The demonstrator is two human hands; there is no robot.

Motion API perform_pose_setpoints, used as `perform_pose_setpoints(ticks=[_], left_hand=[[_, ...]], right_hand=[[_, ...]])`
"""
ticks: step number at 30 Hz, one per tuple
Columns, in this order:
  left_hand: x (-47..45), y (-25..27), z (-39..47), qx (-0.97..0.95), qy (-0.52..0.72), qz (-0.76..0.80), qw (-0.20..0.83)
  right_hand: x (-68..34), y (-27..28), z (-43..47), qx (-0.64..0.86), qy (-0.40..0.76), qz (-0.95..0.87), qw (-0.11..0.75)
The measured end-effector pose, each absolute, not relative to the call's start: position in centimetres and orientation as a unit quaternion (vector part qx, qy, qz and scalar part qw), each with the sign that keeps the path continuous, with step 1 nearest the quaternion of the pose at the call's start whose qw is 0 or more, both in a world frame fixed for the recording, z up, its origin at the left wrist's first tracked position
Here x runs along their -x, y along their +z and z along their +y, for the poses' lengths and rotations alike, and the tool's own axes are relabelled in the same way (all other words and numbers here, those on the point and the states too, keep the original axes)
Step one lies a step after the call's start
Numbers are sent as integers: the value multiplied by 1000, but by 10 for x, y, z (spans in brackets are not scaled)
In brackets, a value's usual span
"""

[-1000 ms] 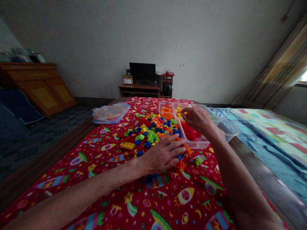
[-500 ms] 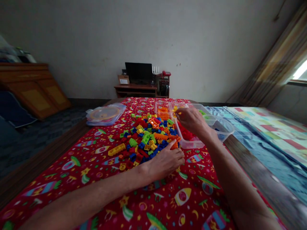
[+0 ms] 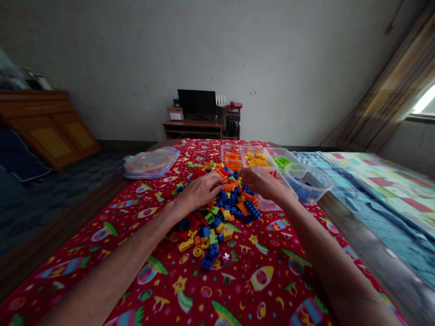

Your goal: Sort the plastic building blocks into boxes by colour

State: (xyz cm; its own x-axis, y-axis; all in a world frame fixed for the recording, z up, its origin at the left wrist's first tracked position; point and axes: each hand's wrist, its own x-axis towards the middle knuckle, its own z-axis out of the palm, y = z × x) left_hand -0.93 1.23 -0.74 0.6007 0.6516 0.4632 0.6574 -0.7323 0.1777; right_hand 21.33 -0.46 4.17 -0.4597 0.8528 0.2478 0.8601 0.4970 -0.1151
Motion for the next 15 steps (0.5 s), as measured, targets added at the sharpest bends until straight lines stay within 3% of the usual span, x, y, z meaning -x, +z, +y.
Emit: perform_pose_setpoints(ticks=[4, 11, 15], left_hand=[[26, -6, 27, 873, -283, -396, -46], [31, -5, 29, 856, -271, -438, -38], [41, 2, 30, 857, -235, -449, -92]], right_hand=[[-204, 35, -6, 482, -16, -870, 104], [-191, 13, -6, 468, -57, -881, 37], [-192, 10, -7, 428, -49, -899, 75]])
